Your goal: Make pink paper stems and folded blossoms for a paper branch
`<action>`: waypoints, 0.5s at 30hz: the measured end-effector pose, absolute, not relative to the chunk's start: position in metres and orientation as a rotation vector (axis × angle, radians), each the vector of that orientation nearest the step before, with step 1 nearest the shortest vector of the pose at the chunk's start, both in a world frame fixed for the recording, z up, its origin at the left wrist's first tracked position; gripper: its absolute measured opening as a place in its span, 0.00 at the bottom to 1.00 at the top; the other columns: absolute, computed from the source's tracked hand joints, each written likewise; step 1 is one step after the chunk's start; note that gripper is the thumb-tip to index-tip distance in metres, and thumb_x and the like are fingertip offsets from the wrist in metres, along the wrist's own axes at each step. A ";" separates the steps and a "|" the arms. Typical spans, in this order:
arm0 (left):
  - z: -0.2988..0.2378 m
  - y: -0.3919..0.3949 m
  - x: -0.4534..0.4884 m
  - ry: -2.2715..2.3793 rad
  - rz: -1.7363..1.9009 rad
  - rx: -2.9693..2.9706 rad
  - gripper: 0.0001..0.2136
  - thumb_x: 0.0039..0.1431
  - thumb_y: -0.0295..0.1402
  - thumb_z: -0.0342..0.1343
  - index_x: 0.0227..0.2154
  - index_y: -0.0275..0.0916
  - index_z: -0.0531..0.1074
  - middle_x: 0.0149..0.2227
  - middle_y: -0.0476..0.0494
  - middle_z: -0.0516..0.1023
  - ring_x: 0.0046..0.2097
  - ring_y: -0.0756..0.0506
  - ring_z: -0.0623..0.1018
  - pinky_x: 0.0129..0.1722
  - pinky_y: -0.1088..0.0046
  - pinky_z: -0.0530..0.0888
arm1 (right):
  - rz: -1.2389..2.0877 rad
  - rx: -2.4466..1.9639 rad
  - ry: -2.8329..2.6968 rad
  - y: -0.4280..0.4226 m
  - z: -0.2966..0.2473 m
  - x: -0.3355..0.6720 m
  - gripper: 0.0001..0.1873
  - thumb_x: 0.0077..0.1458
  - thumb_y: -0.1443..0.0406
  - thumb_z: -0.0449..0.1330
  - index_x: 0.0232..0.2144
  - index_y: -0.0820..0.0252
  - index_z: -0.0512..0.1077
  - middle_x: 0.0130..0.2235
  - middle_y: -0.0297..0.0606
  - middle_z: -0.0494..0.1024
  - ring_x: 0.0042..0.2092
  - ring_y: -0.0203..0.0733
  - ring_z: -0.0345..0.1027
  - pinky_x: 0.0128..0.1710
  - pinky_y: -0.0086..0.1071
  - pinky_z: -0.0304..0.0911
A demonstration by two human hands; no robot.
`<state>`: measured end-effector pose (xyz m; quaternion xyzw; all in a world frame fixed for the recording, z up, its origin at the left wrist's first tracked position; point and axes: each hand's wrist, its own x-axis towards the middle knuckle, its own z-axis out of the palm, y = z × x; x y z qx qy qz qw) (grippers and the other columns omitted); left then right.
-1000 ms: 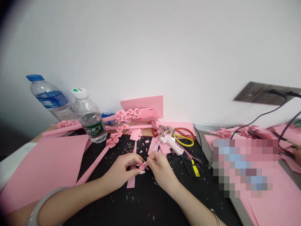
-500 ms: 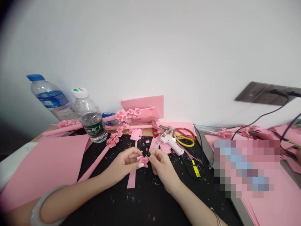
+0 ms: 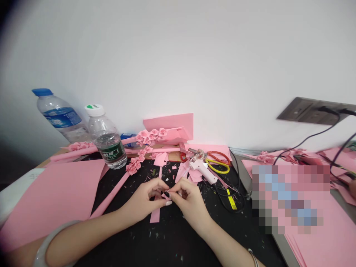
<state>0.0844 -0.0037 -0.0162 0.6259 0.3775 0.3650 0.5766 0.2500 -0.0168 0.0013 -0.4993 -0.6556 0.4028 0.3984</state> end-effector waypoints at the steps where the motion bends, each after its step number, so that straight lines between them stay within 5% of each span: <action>1: -0.016 -0.004 0.085 0.899 0.849 1.475 0.09 0.46 0.27 0.61 0.32 0.36 0.70 0.30 0.49 0.73 0.30 0.51 0.71 0.30 0.75 0.67 | 1.042 -1.277 -1.644 -0.017 0.001 0.250 0.11 0.50 0.61 0.59 0.20 0.60 0.67 0.22 0.29 0.60 0.24 0.33 0.51 0.24 0.28 0.49; 15: -0.008 -0.007 0.085 0.904 0.845 1.596 0.03 0.47 0.25 0.59 0.25 0.36 0.71 0.29 0.50 0.75 0.29 0.51 0.71 0.30 0.77 0.66 | 1.233 -1.307 -1.484 -0.013 -0.001 0.251 0.14 0.48 0.59 0.60 0.20 0.60 0.63 0.19 0.25 0.58 0.21 0.30 0.47 0.20 0.26 0.43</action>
